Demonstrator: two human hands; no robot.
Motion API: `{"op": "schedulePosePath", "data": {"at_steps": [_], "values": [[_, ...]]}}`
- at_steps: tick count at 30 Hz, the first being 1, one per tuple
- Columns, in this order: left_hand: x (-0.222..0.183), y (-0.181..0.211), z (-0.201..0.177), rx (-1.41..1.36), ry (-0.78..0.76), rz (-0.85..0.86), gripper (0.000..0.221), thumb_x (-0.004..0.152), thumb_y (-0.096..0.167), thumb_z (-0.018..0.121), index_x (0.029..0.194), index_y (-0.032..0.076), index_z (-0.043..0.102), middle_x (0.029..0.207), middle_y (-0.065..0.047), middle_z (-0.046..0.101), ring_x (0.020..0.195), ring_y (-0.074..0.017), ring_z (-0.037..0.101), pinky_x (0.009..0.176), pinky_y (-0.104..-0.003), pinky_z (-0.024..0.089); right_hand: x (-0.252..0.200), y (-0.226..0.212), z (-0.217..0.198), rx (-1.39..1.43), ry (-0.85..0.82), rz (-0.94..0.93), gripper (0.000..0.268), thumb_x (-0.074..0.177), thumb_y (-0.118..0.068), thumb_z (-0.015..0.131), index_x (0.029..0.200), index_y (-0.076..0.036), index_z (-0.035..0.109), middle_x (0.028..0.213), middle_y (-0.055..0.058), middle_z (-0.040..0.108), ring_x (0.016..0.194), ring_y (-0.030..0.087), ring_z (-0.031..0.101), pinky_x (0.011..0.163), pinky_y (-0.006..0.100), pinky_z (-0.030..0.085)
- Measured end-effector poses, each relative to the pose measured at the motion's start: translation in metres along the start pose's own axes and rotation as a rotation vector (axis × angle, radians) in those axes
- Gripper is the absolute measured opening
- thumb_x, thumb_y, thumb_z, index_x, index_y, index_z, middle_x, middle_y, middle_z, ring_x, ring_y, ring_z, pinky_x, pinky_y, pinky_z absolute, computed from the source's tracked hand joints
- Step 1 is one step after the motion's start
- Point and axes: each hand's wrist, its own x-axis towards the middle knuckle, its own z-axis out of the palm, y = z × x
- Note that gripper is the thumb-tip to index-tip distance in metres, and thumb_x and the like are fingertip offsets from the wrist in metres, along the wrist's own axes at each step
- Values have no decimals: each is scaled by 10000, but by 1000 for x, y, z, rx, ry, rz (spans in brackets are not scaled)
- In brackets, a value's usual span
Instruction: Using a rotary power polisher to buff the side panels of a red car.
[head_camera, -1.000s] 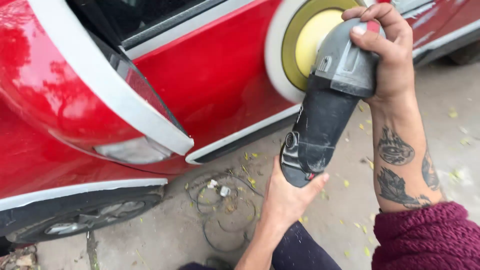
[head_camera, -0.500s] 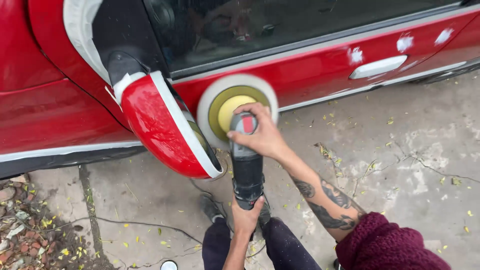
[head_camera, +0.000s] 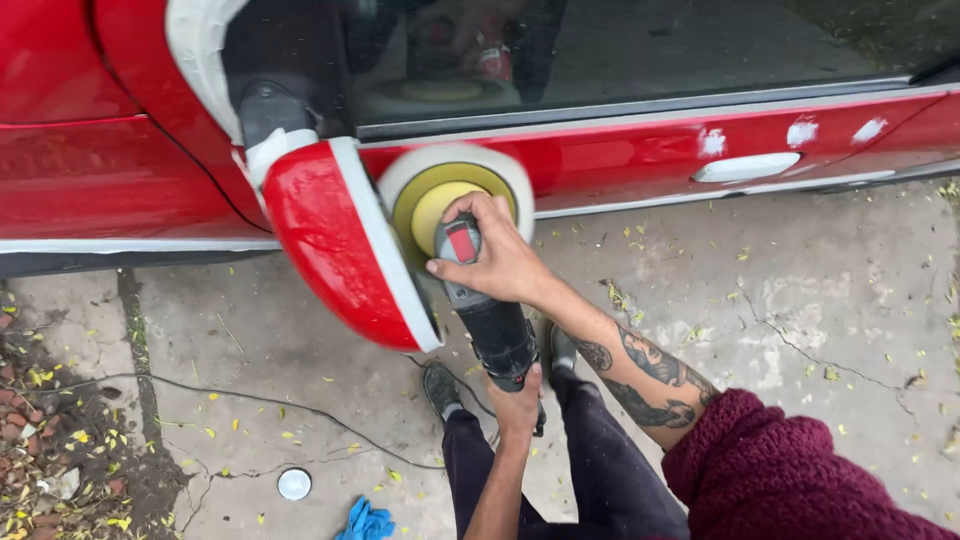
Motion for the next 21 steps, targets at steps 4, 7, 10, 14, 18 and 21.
{"op": "schedulePosePath", "data": {"at_steps": [4,7,10,14,18,21], "values": [[-15,-10,37,-35,111,7,265,880,179,755,966,-26,611,685,-57,633,507,-140,588,473,-305,505,11,-11,-16,5,-88,-72,566,742,-312,879,1161,-111,557,1136,96,566,1135,280,472,1008,408,422],[-29,24,70,-31,116,98,257,896,205,717,981,-27,646,665,-64,642,495,-147,608,454,-303,492,19,-22,-35,59,-157,-68,529,722,-317,859,1115,-125,560,1122,81,593,1115,281,485,995,406,428],[-45,22,97,-45,115,51,294,960,230,718,916,-38,605,628,-74,607,492,-155,589,475,-312,494,11,-18,-57,81,-206,-23,509,719,-289,855,1100,-126,559,1113,92,587,1085,298,474,981,417,417],[-57,59,150,11,148,21,269,905,217,721,949,-20,600,597,-74,587,446,-152,557,423,-308,446,16,-1,-101,84,-116,-106,520,728,-288,852,1112,-120,544,1145,96,595,1131,306,479,996,417,432],[-99,43,183,32,164,-93,250,929,196,715,941,-22,592,609,-61,596,448,-143,558,418,-303,452,-12,9,-137,96,-152,49,544,682,-295,870,1100,-125,566,1178,107,615,1146,316,485,1010,430,428],[-102,48,213,31,140,-120,227,946,172,705,953,-24,591,607,-57,594,449,-138,554,421,-299,451,-10,23,-167,60,-152,78,562,688,-315,871,1112,-121,558,1167,106,615,1155,316,482,1006,421,427]]}}
